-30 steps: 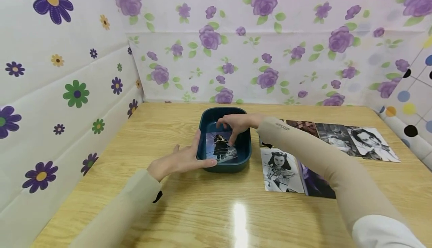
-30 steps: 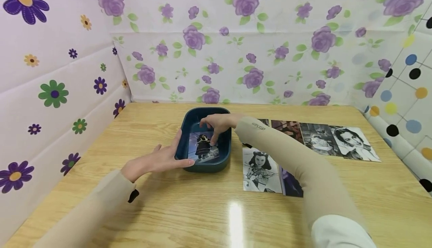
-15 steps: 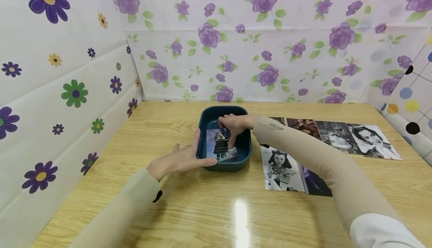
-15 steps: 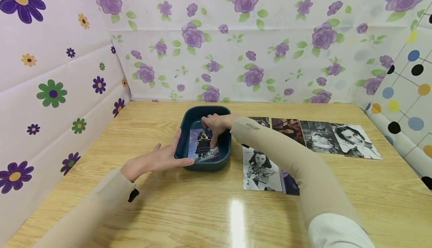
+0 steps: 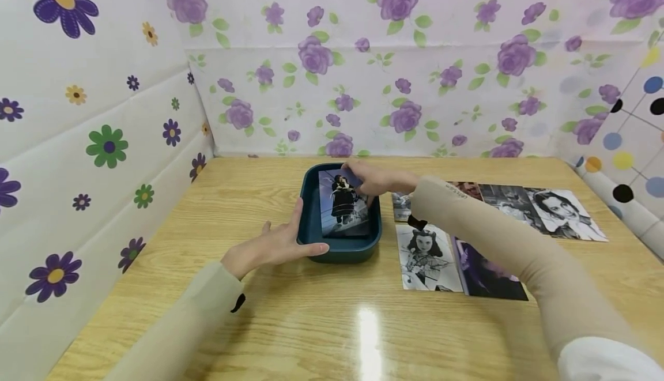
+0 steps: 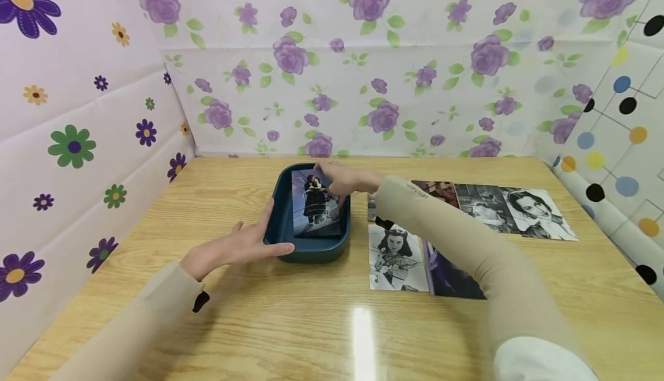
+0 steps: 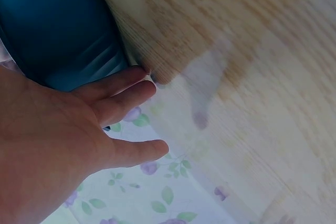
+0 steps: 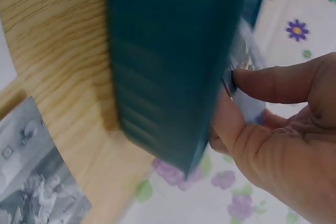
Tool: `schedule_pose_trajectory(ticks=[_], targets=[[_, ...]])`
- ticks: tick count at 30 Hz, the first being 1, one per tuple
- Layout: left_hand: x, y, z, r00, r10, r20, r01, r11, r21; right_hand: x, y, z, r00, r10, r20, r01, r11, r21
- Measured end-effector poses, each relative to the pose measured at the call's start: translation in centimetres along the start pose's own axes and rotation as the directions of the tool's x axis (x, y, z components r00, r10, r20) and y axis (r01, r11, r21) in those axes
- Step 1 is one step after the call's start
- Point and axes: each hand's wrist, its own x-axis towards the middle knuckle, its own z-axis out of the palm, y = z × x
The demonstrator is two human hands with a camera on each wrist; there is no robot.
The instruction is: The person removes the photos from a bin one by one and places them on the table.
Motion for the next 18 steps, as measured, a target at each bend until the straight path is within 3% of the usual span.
schedule_pose_trajectory(ticks=[4, 7, 12, 18], targets=[[0.0, -0.1, -0.1, 1.000, 0.004, 0.009, -0.004, 1.000, 0.000, -2.4, -0.6, -1.6, 0.999, 0.014, -0.038, -0.007, 0.986, 0.169], [0.0, -0.2, -0.2, 1.000, 0.000, 0.012, 0.000, 1.000, -0.002, -4.9, -0.5, -3.5, 0.998, 0.036, -0.057, -0.022, 0.971, 0.237], [-0.1, -0.4, -0.2, 1.000, 0.001, -0.002, -0.001, 1.000, -0.017, -10.5, 1.9, -6.3, 0.992, 0.093, -0.082, -0.074, 0.977, 0.202], [-0.6, -0.8, -0.2, 1.000, -0.005, -0.003, 0.005, 0.999, -0.032, -18.2, 6.7, -7.3, 0.980, 0.174, -0.096, -0.162, 0.979, 0.125]])
